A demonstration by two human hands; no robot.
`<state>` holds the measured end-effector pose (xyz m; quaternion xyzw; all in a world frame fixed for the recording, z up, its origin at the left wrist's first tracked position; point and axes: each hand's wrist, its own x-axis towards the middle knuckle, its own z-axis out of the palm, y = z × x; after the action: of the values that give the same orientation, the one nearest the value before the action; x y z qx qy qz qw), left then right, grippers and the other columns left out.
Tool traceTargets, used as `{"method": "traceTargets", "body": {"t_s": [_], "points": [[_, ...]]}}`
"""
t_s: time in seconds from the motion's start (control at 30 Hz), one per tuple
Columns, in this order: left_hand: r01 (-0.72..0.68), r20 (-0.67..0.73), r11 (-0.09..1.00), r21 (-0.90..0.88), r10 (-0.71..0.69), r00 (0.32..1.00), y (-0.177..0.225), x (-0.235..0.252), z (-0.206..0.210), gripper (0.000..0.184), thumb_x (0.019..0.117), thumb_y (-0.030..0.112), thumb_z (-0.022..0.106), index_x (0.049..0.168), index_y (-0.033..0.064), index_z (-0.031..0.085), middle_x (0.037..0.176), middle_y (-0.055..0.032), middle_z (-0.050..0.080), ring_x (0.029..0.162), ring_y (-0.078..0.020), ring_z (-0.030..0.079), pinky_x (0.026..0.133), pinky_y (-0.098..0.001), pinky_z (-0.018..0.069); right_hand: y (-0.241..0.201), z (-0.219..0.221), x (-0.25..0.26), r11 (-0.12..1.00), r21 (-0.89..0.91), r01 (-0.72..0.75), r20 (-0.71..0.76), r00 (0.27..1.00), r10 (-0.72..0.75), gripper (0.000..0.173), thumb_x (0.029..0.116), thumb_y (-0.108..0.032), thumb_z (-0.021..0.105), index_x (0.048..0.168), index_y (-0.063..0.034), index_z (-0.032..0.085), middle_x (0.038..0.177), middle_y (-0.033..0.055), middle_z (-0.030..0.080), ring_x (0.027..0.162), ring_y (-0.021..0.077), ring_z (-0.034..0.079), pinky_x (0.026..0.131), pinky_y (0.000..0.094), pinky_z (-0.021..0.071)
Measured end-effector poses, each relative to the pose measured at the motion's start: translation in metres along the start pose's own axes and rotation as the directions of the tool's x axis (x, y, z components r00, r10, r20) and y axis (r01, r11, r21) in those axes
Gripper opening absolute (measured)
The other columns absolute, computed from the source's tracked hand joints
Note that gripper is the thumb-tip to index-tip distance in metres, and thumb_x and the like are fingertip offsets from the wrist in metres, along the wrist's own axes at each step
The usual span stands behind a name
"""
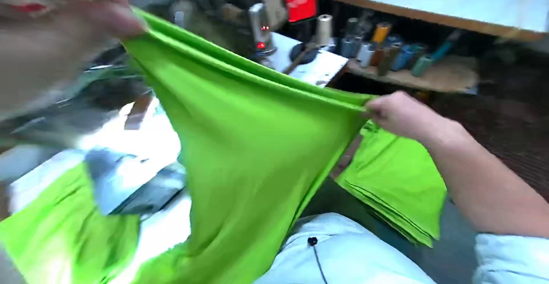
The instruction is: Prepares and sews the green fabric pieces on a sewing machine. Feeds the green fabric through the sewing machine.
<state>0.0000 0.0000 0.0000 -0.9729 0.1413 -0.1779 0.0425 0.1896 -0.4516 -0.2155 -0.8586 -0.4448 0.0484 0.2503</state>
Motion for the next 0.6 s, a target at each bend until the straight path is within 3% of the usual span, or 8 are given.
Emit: {"method": "traceTargets", "body": {"t_s": [0.07, 0.13, 0.23, 0.3, 0.43, 0.5, 0.6], "points": [[0.01, -0.057, 1.0, -0.009, -0.01, 0.998, 0.058, 0.043, 0.047, 0.032, 0.1054, 0.031, 0.055, 0.111, 0.0008, 0.065, 0.101, -0.02, 0.067, 0.089, -0.0289, 0.067, 0.077, -0.0515, 0.0537, 0.036, -0.041, -0.032, 0.949, -0.208, -0.237, -0.278, 0.945, 0.175, 0.018, 0.102, -0.01, 0.06, 0.107, 0.002, 0.072, 0.096, 0.0263, 0.072, 0.092, 0.0465, 0.071, 0.083, 0.0692, 0.0531], [0.039, -0.162, 0.987, -0.156, -0.065, 0.985, 0.124, 0.07, 0.087, 0.028, 0.1032, 0.02, 0.057, 0.11, -0.0063, 0.065, 0.101, -0.0284, 0.067, 0.092, -0.0417, 0.067, 0.081, -0.0615, 0.0519, 0.049, -0.082, -0.073, 0.862, -0.299, -0.41, -0.493, 0.84, 0.228, 0.027, 0.1052, -0.015, 0.053, 0.113, 0.0066, 0.069, 0.105, 0.033, 0.069, 0.099, 0.0539, 0.067, 0.086, 0.0732, 0.0495], [0.065, -0.117, 0.918, -0.391, -0.119, 0.986, 0.188, 0.102, 0.153, 0.018, 0.0978, 0.008, 0.067, 0.111, -0.0038, 0.066, 0.1, -0.0212, 0.07, 0.09, -0.0343, 0.07, 0.082, -0.0541, 0.0573, 0.062, -0.105, -0.133, 0.735, -0.369, -0.569, -0.626, 0.736, 0.256, 0.031, 0.1053, -0.012, 0.047, 0.108, 0.0134, 0.063, 0.108, 0.0393, 0.063, 0.101, 0.06, 0.063, 0.083, 0.0744, 0.0463], [0.058, -0.006, 0.882, -0.468, -0.069, 0.998, 0.218, 0.116, 0.21, 0.025, 0.0988, 0.007, 0.065, 0.123, 0.0021, 0.068, 0.108, -0.0194, 0.072, 0.096, -0.0351, 0.072, 0.086, -0.0561, 0.0581, 0.078, -0.098, -0.173, 0.662, -0.405, -0.631, -0.604, 0.728, 0.325, 0.026, 0.1018, -0.009, 0.05, 0.104, 0.0138, 0.063, 0.107, 0.0403, 0.063, 0.098, 0.0613, 0.063, 0.078, 0.0763, 0.047], [-0.014, 0.167, 0.841, -0.541, 0.124, 0.978, 0.28, 0.115, 0.322, 0.021, 0.099, 0.004, 0.059, 0.114, 0.0045, 0.073, 0.114, -0.0175, 0.07, 0.103, -0.035, 0.07, 0.088, -0.0543, 0.0577, 0.084, -0.048, -0.239, 0.54, -0.42, -0.729, -0.435, 0.684, 0.585, 0.019, 0.0974, 0.0, 0.056, 0.1, 0.0145, 0.067, 0.106, 0.0399, 0.066, 0.098, 0.0603, 0.065, 0.077, 0.0754, 0.0488], [-0.059, 0.273, 0.828, -0.557, 0.25, 0.929, 0.306, 0.101, 0.36, 0.022, 0.1008, 0.002, 0.053, 0.116, -0.0004, 0.07, 0.117, -0.0218, 0.069, 0.109, -0.0399, 0.068, 0.094, -0.0569, 0.0546, 0.08, -0.012, -0.263, 0.449, -0.397, -0.8, -0.269, 0.569, 0.777, 0.019, 0.0987, -0.002, 0.058, 0.103, 0.012, 0.07, 0.11, 0.0384, 0.066, 0.102, 0.0583, 0.065, 0.081, 0.0744, 0.0497], [-0.13, 0.474, 0.826, -0.548, 0.435, 0.766, 0.329, 0.068, 0.399, 0.022, 0.0997, -0.006, 0.049, 0.115, -0.0079, 0.065, 0.117, -0.0272, 0.065, 0.114, -0.0447, 0.064, 0.1, -0.0603, 0.0486, 0.077, 0.058, -0.29, 0.342, -0.391, -0.855, 0.081, 0.338, 0.938, 0.028, 0.103, -0.012, 0.055, 0.12, 0.005, 0.069, 0.124, 0.0331, 0.064, 0.111, 0.0528, 0.064, 0.091, 0.0704, 0.0498]]}}
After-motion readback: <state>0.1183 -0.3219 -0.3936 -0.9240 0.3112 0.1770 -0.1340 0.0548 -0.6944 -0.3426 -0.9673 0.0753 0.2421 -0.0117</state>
